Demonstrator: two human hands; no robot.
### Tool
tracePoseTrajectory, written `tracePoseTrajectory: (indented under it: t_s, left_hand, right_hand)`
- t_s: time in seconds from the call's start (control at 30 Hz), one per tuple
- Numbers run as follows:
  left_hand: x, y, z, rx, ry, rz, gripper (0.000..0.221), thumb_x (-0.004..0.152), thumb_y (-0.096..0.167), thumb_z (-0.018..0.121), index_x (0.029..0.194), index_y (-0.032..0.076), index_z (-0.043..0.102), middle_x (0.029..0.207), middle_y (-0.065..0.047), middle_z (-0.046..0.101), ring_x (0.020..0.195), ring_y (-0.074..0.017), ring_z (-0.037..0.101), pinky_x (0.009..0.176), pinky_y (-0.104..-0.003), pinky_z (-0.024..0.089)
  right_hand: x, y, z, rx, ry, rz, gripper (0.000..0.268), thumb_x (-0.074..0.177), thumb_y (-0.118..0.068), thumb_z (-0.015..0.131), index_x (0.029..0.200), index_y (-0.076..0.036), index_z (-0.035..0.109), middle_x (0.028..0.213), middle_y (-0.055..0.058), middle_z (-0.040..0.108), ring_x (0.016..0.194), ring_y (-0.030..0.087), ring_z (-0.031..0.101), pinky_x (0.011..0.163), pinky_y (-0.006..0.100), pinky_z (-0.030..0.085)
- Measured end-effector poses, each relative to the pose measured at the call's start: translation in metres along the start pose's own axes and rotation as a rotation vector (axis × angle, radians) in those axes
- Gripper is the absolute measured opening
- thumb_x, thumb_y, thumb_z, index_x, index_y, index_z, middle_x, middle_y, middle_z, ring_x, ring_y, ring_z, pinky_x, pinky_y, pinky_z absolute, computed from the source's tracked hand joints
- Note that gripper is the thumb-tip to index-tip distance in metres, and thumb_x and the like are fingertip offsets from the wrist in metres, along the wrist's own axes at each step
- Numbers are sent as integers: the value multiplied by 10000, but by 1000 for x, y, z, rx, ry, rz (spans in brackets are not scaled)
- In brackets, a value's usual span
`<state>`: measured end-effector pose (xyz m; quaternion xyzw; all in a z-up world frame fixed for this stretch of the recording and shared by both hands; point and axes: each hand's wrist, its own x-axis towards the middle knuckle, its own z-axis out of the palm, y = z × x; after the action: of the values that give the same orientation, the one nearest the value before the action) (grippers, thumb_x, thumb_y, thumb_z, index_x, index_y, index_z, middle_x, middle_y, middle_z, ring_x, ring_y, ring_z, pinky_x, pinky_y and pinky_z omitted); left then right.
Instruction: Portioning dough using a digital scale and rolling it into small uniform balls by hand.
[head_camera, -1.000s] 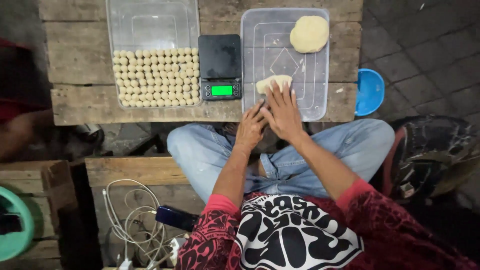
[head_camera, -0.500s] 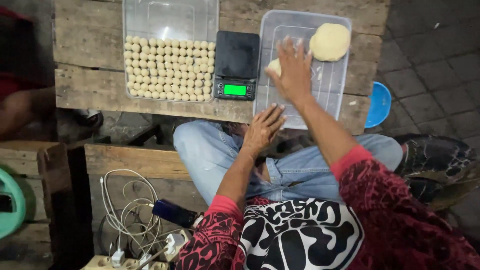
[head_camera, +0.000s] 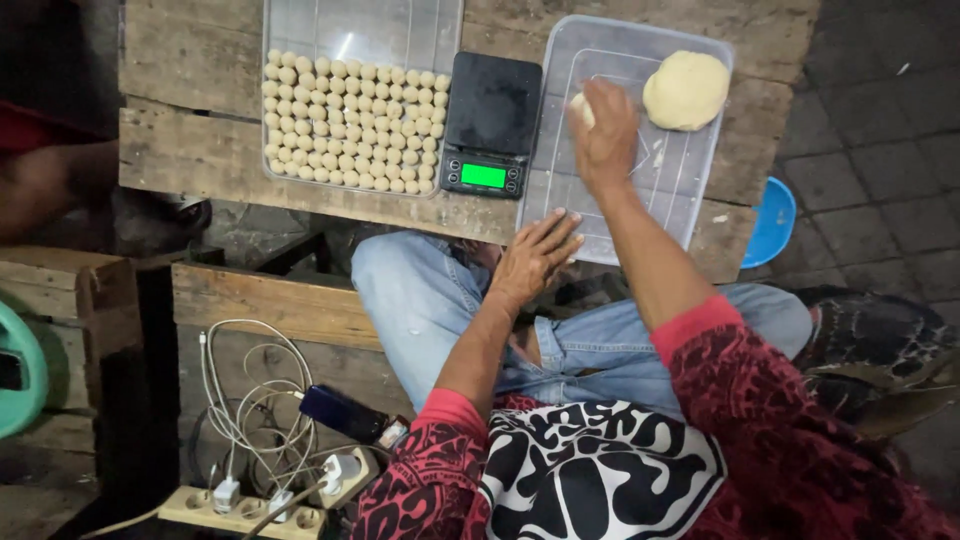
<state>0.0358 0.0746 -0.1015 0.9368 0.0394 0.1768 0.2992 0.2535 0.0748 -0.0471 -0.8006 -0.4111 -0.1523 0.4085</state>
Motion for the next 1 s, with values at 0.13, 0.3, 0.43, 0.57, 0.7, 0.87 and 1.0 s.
tracePoseTrajectory:
  t_s: [0.13,0.3,0.43,0.57,0.7,0.87,1.0]
  left_hand:
    - [-6,-5,9,19,-27,47,447,945,249,641,1389,202,655,1621,-1,423,1527,-245,354,1183,-424,342]
    - [-7,-18,33,71,201,125,331,977,372,653,1284,268,718,1535,1,566,1459,-260,480,1102,-423,436]
    - [-6,-17,28,60,194,148,330,978,347,662,1288,243,705,1535,-21,563,1441,-276,493,1086,-440,440]
    - [-5,-19,29,68,197,162,346,975,345,666,1303,241,699,1526,-22,573,1434,-280,497,1073,-447,438]
    - [-6,-22,34,73,193,153,349,963,350,675,1294,243,702,1539,-18,560,1447,-279,483,1076,-446,438]
    - [-4,-12,19,66,197,140,302,980,330,652,1257,228,716,1503,-6,594,1430,-256,505,1070,-420,435]
    - [-4,-15,22,59,194,152,318,963,341,658,1253,222,712,1520,-12,575,1441,-263,491,1069,-432,449]
  right_hand:
    - [-21,-13,-27,-37,-164,27,485,814,-152,858,1203,-10,605,1212,159,618,1052,372,625,922,439,508]
    - [-44,0,-43,96,28,223,442,874,-64,842,1229,6,588,1200,226,595,1171,450,615,1028,502,477]
    - [-64,-30,-74,52,-70,189,312,1056,-45,619,1315,127,601,1298,312,580,1259,492,565,1094,546,435]
    - [-91,-8,-65,-306,-67,163,366,1076,-123,550,1396,56,560,1365,242,575,1283,420,580,1012,546,496]
    - [-80,-6,-55,-531,-164,75,716,997,-344,745,1449,130,456,1475,360,429,1366,503,477,1083,559,444]
    - [-56,13,-41,-658,-437,157,973,1004,-638,654,1563,82,313,1542,306,381,1414,538,372,1108,693,320]
    - [-70,17,-33,-710,-369,114,892,1015,-610,633,1546,56,369,1514,284,432,1398,544,405,1116,675,337]
